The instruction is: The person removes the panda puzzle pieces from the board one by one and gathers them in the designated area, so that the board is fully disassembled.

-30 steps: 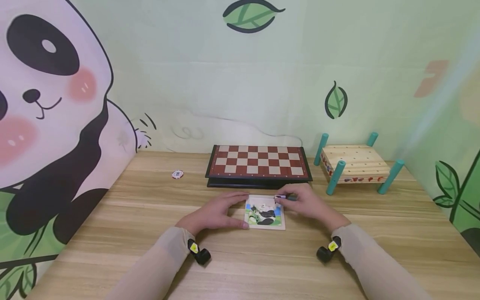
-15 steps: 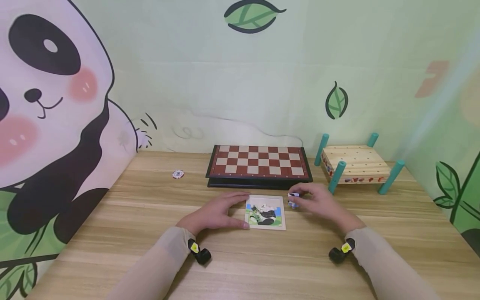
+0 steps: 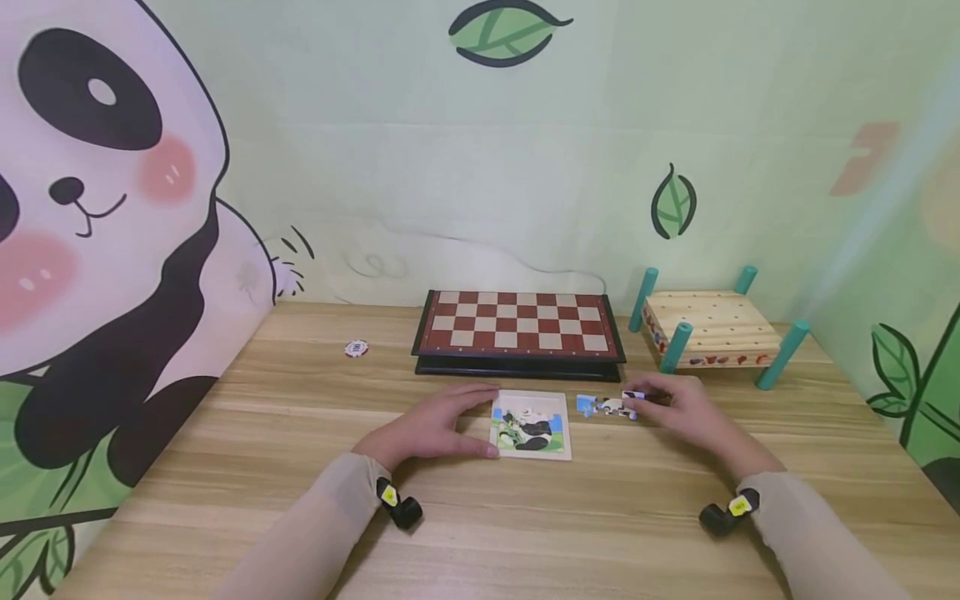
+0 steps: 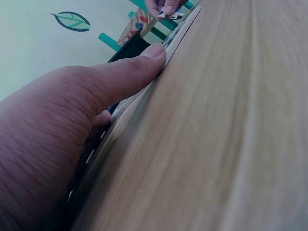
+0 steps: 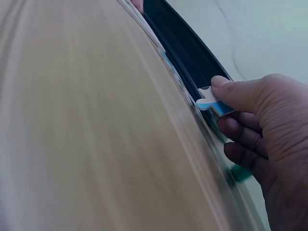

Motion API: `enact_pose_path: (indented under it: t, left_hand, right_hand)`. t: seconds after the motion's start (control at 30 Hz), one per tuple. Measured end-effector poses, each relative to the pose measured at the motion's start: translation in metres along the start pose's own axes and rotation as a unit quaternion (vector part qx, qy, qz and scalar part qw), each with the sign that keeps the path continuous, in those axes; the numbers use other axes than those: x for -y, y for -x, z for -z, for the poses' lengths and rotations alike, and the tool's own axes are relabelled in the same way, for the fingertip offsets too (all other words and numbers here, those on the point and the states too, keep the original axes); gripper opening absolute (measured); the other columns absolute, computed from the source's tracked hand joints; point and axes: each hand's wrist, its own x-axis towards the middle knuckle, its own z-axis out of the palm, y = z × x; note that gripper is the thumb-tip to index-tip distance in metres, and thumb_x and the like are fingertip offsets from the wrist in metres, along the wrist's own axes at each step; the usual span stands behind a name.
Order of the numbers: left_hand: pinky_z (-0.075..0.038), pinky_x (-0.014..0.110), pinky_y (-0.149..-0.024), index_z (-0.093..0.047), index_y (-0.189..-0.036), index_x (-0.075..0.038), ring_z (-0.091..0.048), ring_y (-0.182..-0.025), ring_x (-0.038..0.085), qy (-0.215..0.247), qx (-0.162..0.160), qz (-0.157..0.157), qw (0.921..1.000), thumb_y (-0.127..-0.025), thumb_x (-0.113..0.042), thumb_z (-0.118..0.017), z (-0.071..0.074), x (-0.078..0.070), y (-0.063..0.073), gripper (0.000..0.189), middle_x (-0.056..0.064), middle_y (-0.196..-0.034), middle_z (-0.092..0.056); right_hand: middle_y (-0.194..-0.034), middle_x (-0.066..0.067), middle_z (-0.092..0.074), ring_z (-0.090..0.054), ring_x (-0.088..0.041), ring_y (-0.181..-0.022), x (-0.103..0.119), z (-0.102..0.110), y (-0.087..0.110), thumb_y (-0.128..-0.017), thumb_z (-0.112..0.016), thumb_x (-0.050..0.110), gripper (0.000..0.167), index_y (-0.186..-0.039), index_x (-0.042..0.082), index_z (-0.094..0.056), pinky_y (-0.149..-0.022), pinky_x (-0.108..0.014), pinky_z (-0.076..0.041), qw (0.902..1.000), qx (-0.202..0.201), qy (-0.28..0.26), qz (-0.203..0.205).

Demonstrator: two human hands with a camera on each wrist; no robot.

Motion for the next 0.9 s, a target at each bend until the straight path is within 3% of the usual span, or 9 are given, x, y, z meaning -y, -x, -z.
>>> enact_pose_path:
  t: [0.47, 0.9]
  left_hand:
    - [-0.025, 0.044, -0.12, -0.041, -0.155, -0.024, -0.029, -0.147, 0.018, 0.003, 0.004, 0.005, 1.0, -0.078, -0.075, -0.068, 0.0, 0.0, 0.0, 0.096, -0.005, -0.16, -0.035]
    - [-0.026, 0.045, -0.119, -0.041, -0.155, -0.024, -0.029, -0.147, 0.018, 0.011, 0.0, 0.003, 0.9999, -0.077, -0.074, -0.069, -0.002, 0.002, -0.001, 0.097, -0.005, -0.16, -0.036]
  right_hand:
    - [-0.091, 0.009, -0.067, -0.057, -0.013, -0.082, -0.017, 0.019, 0.013, -0.094, -0.074, 0.032, 0.023, -0.111, 0.017, -0.075, -0.071, -0.029, -0.051, 0.9962, 0.038, 0.073, -0.029]
    - [-0.087, 0.009, -0.066, -0.058, -0.008, -0.078, -0.012, 0.015, 0.011, -0.09, -0.078, 0.025, 0.018, -0.103, 0.013, -0.075, -0.067, -0.029, -0.052, 0.9922, 0.01, 0.123, 0.017]
